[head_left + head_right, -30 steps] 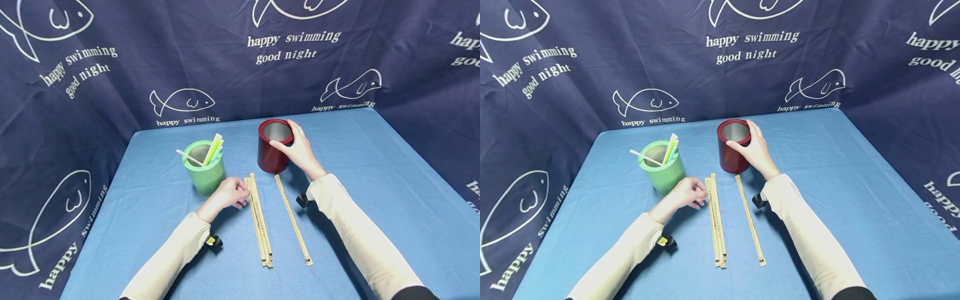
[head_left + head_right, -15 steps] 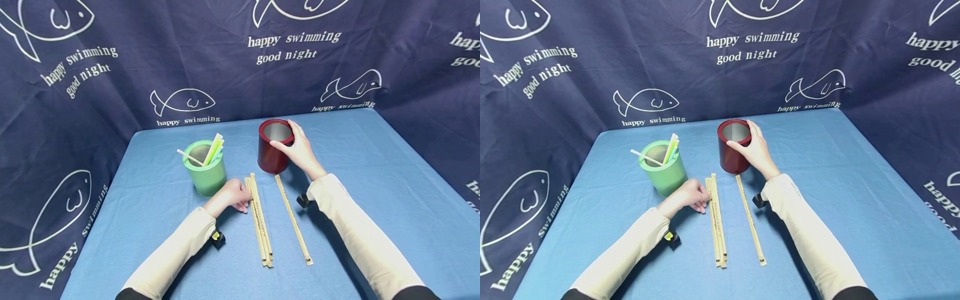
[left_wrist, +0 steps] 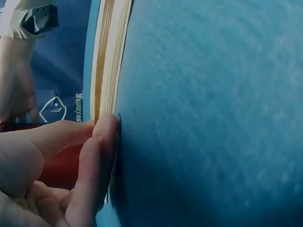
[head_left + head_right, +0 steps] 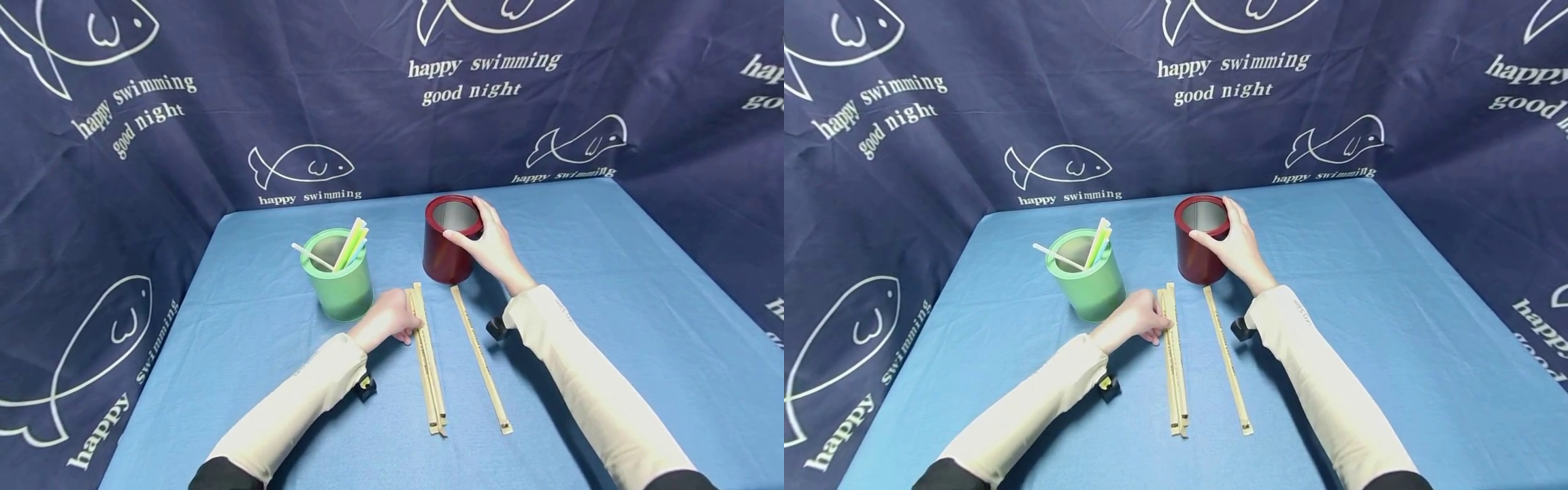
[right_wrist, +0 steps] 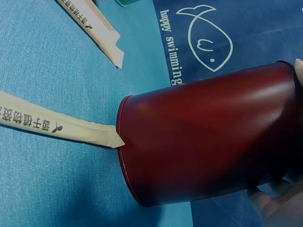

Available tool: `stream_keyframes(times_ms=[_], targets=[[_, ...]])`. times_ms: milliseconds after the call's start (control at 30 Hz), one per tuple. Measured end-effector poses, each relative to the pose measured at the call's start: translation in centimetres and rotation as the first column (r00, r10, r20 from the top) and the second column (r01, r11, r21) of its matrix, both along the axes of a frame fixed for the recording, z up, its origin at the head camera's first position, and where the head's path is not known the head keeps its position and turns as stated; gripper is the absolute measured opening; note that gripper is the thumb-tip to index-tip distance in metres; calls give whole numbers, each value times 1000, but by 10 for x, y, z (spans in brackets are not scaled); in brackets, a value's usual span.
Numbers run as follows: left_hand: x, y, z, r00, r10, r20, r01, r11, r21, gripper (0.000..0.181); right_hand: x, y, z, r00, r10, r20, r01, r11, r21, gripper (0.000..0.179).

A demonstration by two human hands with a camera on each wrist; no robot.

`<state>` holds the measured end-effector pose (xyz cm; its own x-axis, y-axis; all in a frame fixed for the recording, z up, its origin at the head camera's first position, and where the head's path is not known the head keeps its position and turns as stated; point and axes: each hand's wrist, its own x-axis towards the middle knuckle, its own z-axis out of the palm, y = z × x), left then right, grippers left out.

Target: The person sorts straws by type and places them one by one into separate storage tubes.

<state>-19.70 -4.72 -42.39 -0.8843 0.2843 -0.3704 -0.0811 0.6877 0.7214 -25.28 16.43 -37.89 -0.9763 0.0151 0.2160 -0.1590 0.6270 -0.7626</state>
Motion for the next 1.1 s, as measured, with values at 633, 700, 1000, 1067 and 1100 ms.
stream_keyframes(times_ms=[633, 700, 1000, 1067, 1100], targets=[[2, -4, -7, 982, 80, 169, -116, 970, 213, 6, 1, 1, -2, 1000, 0, -4, 0, 1000, -13, 91], [2, -5, -7, 982, 85, 171, -121, 970, 211, 6, 1, 0, -2, 1000, 0, -5, -1, 1000, -15, 91], [2, -5, -2, 998, 44, 51, -47, 997, 59, 20, -1, 0, -1, 1000, 1, 4, -1, 1000, -28, 94], [3, -2, 0, 1000, 20, 13, -19, 1000, -4, 21, -2, 1, -2, 1000, 0, 2, 0, 1000, -25, 94], [3, -1, 1, 1000, 8, -5, -9, 999, -34, 21, -2, 1, -2, 1000, 0, 2, 0, 1000, -25, 94]])
